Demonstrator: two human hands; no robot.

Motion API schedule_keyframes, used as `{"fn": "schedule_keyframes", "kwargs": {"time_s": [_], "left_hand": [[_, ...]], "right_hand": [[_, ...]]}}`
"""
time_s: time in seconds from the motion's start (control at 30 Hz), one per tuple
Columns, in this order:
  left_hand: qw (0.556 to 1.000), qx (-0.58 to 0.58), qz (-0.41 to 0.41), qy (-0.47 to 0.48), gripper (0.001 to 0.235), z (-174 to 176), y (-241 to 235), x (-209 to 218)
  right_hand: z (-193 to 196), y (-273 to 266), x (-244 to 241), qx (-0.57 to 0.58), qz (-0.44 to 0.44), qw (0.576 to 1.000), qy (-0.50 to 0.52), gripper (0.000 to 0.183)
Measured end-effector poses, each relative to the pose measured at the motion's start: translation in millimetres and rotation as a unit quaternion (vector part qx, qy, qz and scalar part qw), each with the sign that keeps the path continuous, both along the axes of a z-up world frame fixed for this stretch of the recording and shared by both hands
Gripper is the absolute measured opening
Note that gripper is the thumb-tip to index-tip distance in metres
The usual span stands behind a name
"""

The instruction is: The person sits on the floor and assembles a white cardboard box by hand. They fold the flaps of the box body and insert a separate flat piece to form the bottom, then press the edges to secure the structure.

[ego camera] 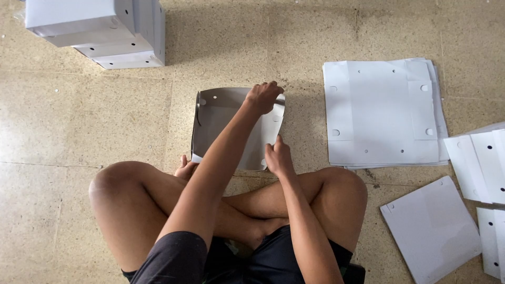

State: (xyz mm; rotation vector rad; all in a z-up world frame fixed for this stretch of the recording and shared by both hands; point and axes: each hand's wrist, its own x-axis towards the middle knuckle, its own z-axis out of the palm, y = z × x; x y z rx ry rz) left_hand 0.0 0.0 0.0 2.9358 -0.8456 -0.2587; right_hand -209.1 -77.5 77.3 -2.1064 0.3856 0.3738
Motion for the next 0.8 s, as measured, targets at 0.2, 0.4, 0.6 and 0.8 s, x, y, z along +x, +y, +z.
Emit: {"fn": "schedule_keyframes", "kwargs": {"time_s": [0.2, 0.4, 0.6, 0.8], "left_hand": [[0.948, -0.171, -0.037, -0.265, 0.028, -8, 24, -74], [0.849, -0.514, 0.084, 0.083, 0.033, 36, 67, -144], [0.735, -0.637, 0.227, 0.049, 0.045, 36, 58, -172], [0.781, -0.588, 0.186, 0.100, 0.045, 24, 55, -178]], "right_hand": [[-31, -10, 11, -0.045, -0.025, 0.998, -0.044, 0.048], [-45, -11, 9, 0.018, -0.013, 0.998, -0.054, 0.040], [40, 18, 5, 0.048, -0.046, 0.995, -0.074, 0.050], [-19, -11, 19, 0.075, -0.112, 0.982, -0.135, 0.032]]}}
